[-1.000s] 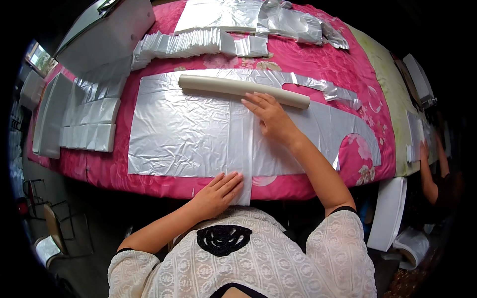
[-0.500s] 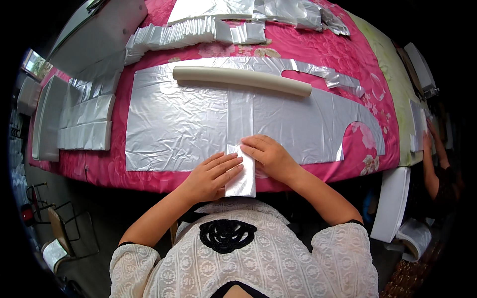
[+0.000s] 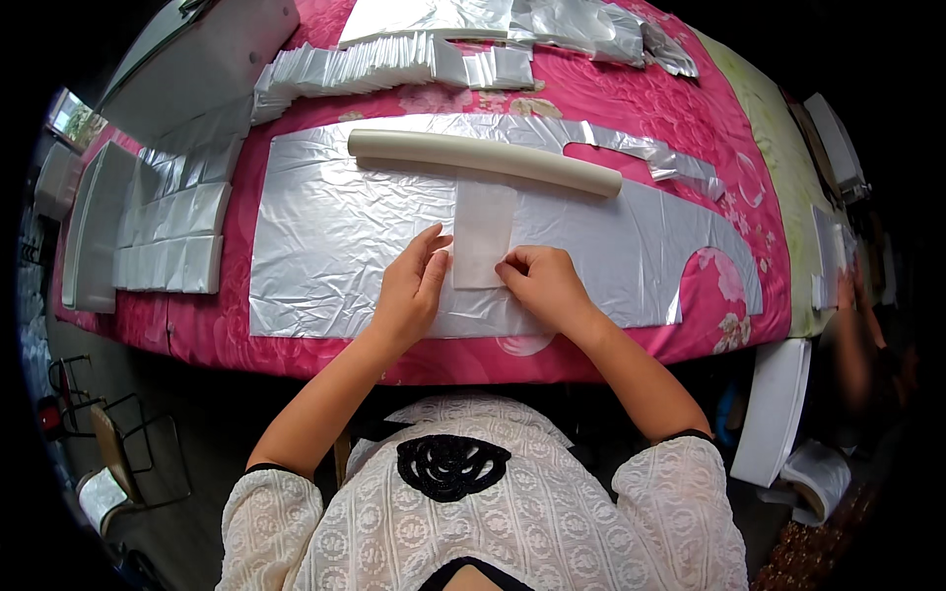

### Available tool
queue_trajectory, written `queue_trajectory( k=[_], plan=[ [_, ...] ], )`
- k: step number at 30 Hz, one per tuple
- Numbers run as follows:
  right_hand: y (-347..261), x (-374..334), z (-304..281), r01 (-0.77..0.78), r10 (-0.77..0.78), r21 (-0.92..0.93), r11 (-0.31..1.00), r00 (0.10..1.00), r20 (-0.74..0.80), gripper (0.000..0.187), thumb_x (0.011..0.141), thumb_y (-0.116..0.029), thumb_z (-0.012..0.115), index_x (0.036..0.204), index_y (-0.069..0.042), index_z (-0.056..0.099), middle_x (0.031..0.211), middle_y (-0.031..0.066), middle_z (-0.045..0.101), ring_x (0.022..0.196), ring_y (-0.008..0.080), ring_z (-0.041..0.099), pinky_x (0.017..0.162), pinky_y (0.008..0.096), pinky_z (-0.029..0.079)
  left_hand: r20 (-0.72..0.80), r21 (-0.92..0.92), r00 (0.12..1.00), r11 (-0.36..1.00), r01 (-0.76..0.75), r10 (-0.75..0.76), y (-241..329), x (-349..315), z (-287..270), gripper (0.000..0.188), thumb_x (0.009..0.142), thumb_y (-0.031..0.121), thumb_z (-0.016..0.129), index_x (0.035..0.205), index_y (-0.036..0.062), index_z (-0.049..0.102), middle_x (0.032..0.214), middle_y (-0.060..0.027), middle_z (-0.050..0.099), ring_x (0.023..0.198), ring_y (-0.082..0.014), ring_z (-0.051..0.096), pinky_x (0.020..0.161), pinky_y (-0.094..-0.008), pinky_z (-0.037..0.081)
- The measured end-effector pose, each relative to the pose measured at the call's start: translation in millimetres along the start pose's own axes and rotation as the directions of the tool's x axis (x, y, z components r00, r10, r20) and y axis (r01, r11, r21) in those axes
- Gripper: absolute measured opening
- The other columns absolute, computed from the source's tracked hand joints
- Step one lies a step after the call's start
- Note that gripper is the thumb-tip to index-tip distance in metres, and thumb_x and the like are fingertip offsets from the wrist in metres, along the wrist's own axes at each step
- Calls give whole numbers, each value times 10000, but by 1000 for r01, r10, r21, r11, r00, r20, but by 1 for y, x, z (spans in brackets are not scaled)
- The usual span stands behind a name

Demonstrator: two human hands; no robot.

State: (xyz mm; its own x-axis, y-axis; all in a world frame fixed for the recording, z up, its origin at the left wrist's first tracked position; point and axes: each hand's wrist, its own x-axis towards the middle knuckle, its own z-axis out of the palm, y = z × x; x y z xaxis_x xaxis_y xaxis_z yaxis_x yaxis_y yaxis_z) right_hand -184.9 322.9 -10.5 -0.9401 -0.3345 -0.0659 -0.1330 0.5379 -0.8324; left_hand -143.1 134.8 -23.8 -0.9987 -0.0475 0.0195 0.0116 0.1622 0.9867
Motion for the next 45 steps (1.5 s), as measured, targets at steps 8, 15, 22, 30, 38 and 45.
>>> queue_trajectory(
  k=[8, 15, 22, 30, 38, 45],
  plan=[
    [-2, 20, -10, -308, 297, 25, 951, 934, 200, 218, 774, -182, 637, 790, 35, 636, 595, 62, 616, 530, 116, 582, 525, 257, 455, 475, 718, 866, 500, -484, 156, -5, -21, 18, 732, 837, 392, 507, 1362, -51, 254, 1443, -214, 217, 1360, -329, 169, 1097, -436, 139],
    [-3, -4, 7, 144, -278, -487, 862, 936, -215, 490, 685, -230, 721, 1088, -2, 562, 1067, 178, 569, 975, 256, 555, 798, 359, 462, 467, 760, 871, 432, -485, 156, -4, -24, 19, 794, 818, 470, 491, 1358, -64, 258, 1435, -224, 229, 1358, -323, 184, 1101, -434, 122],
    [28, 13, -2, 636, -599, -434, 639, 764, 238, 473, 781, -180, 618, 1213, -24, 504, 1297, 148, 461, 1237, 287, 397, 1032, 399, 315, 447, 737, 872, 470, -486, 200, -5, -22, 19, 709, 809, 380, 545, 1329, -47, 321, 1405, -213, 294, 1335, -328, 236, 1087, -435, 177],
    [28, 27, -15, 589, -543, -309, 747, 808, 228, 411, 774, -60, 540, 1184, -39, 546, 1286, 132, 492, 1221, 276, 430, 1024, 365, 336, 388, 612, 791, 509, -605, 473, -11, 0, 6, 153, 754, 46, 606, 902, 7, 595, 1020, -112, 621, 1008, -270, 582, 852, -341, 484],
    [24, 27, -15, 677, -661, -261, 688, 733, 158, 318, 664, 33, 579, 968, -43, 632, 1055, 93, 626, 977, 261, 581, 847, 358, 462, 392, 559, 857, 654, -510, 333, -4, -5, 6, 128, 689, 38, 652, 768, 40, 552, 987, -90, 629, 941, -237, 610, 781, -323, 517],
    [24, -15, -4, 791, -771, -254, 556, 605, 197, 255, 646, -59, 649, 900, -86, 645, 935, 27, 659, 847, 212, 619, 711, 324, 495, 546, 429, 714, 585, -688, 439, 5, -38, -12, 501, 646, 150, 692, 1102, 17, 533, 1142, -128, 574, 1061, -285, 558, 917, -403, 445]
  ],
)
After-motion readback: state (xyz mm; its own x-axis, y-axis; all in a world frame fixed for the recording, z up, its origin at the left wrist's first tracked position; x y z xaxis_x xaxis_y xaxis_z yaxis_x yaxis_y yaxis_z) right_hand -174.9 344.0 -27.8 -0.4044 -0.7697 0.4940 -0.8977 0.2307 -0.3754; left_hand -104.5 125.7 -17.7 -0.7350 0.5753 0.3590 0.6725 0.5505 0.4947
